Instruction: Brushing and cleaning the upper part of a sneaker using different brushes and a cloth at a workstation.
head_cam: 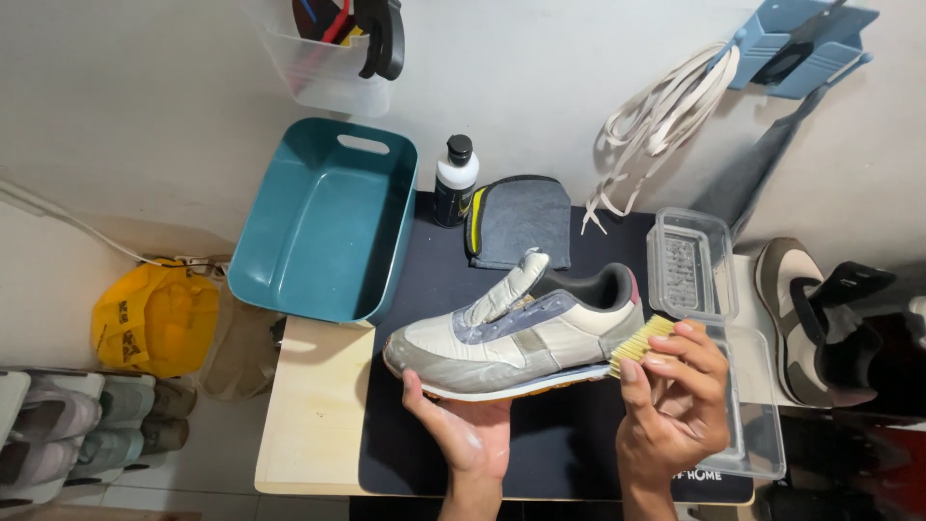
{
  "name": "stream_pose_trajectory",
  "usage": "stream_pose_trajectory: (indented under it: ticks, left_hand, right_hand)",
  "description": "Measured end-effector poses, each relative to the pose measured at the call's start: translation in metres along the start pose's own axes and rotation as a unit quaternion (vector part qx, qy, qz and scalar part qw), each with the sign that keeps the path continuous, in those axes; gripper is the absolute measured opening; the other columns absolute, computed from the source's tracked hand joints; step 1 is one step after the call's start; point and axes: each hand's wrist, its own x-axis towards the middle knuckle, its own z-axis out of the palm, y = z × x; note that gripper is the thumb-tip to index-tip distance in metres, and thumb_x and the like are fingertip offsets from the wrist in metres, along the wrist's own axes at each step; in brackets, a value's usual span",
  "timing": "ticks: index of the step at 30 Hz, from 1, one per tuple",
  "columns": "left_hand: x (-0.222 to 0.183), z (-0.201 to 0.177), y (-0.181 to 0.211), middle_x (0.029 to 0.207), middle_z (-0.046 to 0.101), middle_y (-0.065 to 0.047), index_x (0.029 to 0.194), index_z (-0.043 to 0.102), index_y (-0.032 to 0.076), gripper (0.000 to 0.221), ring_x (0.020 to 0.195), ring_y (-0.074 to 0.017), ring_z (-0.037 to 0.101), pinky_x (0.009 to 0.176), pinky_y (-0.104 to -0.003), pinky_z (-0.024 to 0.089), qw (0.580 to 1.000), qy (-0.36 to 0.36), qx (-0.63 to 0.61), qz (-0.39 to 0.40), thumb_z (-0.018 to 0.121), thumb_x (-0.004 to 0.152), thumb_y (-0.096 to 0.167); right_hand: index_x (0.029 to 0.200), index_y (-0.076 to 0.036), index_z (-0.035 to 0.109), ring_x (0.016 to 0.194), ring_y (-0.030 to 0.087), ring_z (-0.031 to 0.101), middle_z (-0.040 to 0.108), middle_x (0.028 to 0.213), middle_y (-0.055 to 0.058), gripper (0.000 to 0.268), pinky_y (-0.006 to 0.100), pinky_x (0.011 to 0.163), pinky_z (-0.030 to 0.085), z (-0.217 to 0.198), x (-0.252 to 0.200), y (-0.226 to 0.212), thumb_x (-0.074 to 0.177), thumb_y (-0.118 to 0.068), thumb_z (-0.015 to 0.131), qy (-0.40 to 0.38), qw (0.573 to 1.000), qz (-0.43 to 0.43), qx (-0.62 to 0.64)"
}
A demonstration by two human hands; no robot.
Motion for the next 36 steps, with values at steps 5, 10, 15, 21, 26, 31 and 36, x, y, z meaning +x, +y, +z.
stream_pose_trajectory:
  ticks: [5, 10, 15, 21, 26, 31, 36]
  left_hand:
    - [0.03, -0.062, -0.018, 0.139, 0.061, -0.022, 0.151, 0.046, 0.01, 0.089, 0.124, -0.0428, 0.059, 0.094, -0.06, 0.053, 0.986, -0.155, 0.054, 0.021, 0.067, 0.066, 0.025]
    - [0.022, -0.058, -0.014, 0.142, 0.058, -0.021, 0.153, 0.039, 0.009, 0.096, 0.13, -0.0415, 0.057, 0.108, -0.057, 0.05, 0.955, -0.268, 0.12, 0.029, 0.074, 0.064, 0.006]
    - [0.013, -0.054, -0.025, 0.142, 0.061, -0.02, 0.152, 0.044, 0.007, 0.102, 0.129, -0.0385, 0.06, 0.11, -0.051, 0.05, 0.978, -0.134, 0.151, 0.048, 0.072, 0.055, -0.002]
    - [0.035, -0.092, -0.048, 0.135, 0.067, -0.024, 0.141, 0.055, -0.003, 0.088, 0.123, -0.0385, 0.065, 0.108, -0.052, 0.053, 0.975, -0.112, 0.168, 0.091, 0.079, 0.056, -0.003]
    - [0.05, -0.12, -0.056, 0.127, 0.071, -0.028, 0.129, 0.063, -0.01, 0.071, 0.113, -0.0397, 0.07, 0.1, -0.05, 0.059, 0.963, -0.161, 0.186, 0.113, 0.087, 0.063, 0.002]
    - [0.038, -0.102, -0.056, 0.138, 0.066, -0.023, 0.14, 0.056, -0.002, 0.085, 0.124, -0.0369, 0.066, 0.108, -0.05, 0.054, 0.96, -0.125, 0.209, 0.135, 0.084, 0.06, 0.001]
    - [0.052, -0.119, -0.065, 0.132, 0.071, -0.022, 0.132, 0.065, -0.005, 0.075, 0.118, -0.0347, 0.069, 0.107, -0.05, 0.056, 0.956, -0.102, 0.233, 0.147, 0.086, 0.061, 0.002]
  right_hand:
    - [0.103, -0.011, 0.058, 0.123, 0.03, 0.06, 0.061, 0.11, 0.012, 0.019, 0.051, 0.126, 0.046, -0.006, -0.005, -0.005, 0.093, -0.009, 0.075, 0.008, 1.0, -0.001, 0.001]
    - [0.102, -0.008, 0.059, 0.122, 0.031, 0.06, 0.063, 0.108, 0.014, 0.017, 0.048, 0.125, 0.046, -0.003, -0.003, 0.008, 0.095, -0.007, 0.074, 0.032, 0.999, 0.017, 0.003]
    - [0.103, -0.01, 0.059, 0.12, 0.027, 0.059, 0.061, 0.112, 0.01, 0.018, 0.047, 0.127, 0.045, 0.01, -0.004, 0.015, 0.095, -0.011, 0.075, 0.042, 0.999, 0.027, 0.004]
    - [0.104, -0.009, 0.063, 0.136, 0.038, 0.054, 0.059, 0.123, 0.018, 0.015, 0.046, 0.114, 0.049, 0.027, -0.015, 0.004, 0.095, -0.011, 0.075, 0.006, 0.993, 0.046, -0.107]
    - [0.101, -0.008, 0.064, 0.124, 0.039, 0.059, 0.068, 0.119, 0.017, 0.016, 0.053, 0.118, 0.043, 0.022, -0.026, -0.026, 0.087, -0.016, 0.068, -0.132, 0.986, 0.003, -0.101]
    - [0.106, -0.005, 0.065, 0.129, 0.043, 0.057, 0.066, 0.118, 0.017, 0.022, 0.054, 0.118, 0.047, 0.009, -0.007, 0.002, 0.087, -0.01, 0.076, -0.131, 0.983, -0.024, -0.123]
    - [0.106, -0.002, 0.067, 0.123, 0.04, 0.059, 0.067, 0.111, 0.016, 0.022, 0.055, 0.118, 0.047, 0.014, -0.007, -0.019, 0.089, -0.011, 0.077, -0.125, 0.984, -0.042, -0.116]
